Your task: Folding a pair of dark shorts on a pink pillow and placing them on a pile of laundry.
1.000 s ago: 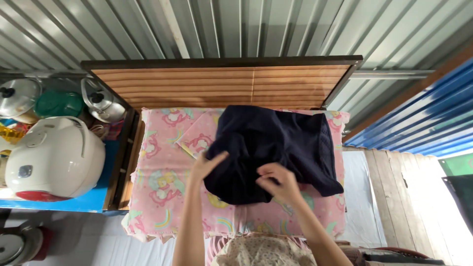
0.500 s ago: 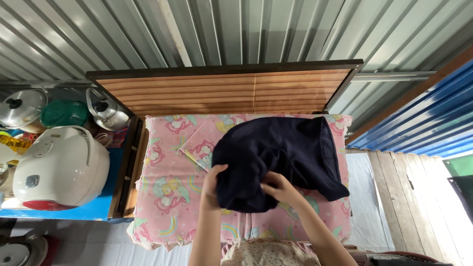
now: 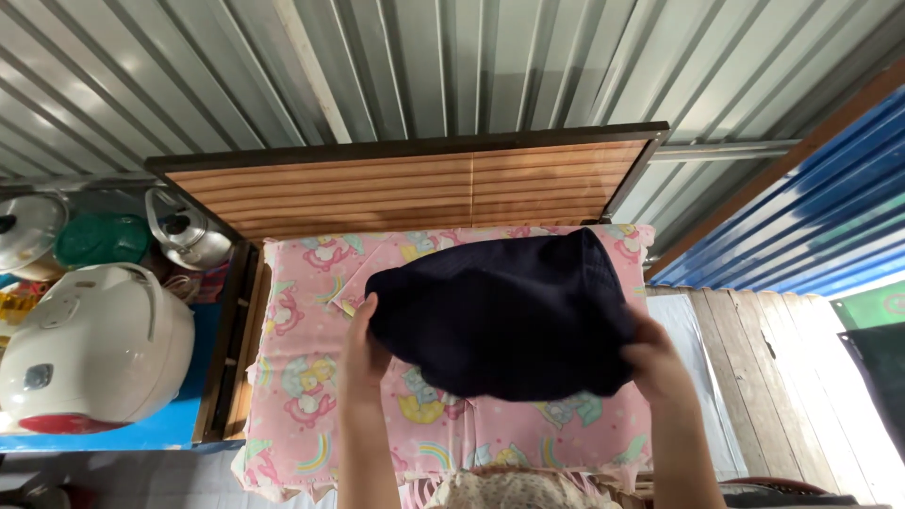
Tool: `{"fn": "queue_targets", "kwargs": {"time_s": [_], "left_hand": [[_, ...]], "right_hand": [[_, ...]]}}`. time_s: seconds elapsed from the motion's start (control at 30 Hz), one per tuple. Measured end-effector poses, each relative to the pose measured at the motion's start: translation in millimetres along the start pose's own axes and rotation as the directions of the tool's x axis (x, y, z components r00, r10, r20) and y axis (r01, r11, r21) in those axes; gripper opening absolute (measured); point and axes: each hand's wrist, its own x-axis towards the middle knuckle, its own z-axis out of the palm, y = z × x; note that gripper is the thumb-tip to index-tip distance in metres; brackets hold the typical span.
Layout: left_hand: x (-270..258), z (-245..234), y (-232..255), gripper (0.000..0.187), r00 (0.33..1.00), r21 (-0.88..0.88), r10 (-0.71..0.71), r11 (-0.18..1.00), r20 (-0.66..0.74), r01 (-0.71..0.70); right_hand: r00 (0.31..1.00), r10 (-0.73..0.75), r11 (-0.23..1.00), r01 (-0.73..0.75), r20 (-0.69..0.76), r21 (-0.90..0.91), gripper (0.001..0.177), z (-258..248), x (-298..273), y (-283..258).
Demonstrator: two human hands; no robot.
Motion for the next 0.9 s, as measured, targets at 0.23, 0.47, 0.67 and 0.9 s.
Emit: {"fn": "queue_targets", "kwargs": {"time_s": [0.23, 0.47, 0.67, 0.9], "left_hand": [[10.7, 1.4, -8.7, 0.064, 0.964, 0.31, 0.154, 0.926, 0.218, -0.218], [18.6, -74.3, -39.0, 0.095, 0.923, 0.588, -0.064, 0.787, 0.38, -0.187], [-8.6, -116.5, -68.8, 0.086, 0.935, 0.888, -0.239, 0.44, 0.26, -0.135], [9.6, -176.9, -65.5, 0.069, 0.983, 0.274, 0.165, 0.945, 0.073, -0.179]], "right_hand": [[0.979, -0.083, 0.081, -0.178, -0.184, -0.981, 0.039, -24.6, 7.6, 18.9], [0.979, -0.087, 0.294, -0.15, -0.183, -0.944, 0.029, -106.9, 0.8, 40.3], [0.941, 0.027, 0.495, -0.307, -0.339, -0.813, 0.041, -152.5, -14.7, 55.1], [0.914, 0.245, 0.967, -0.255, -0.324, 0.011, 0.05, -103.7, -25.9, 16.0]]}}
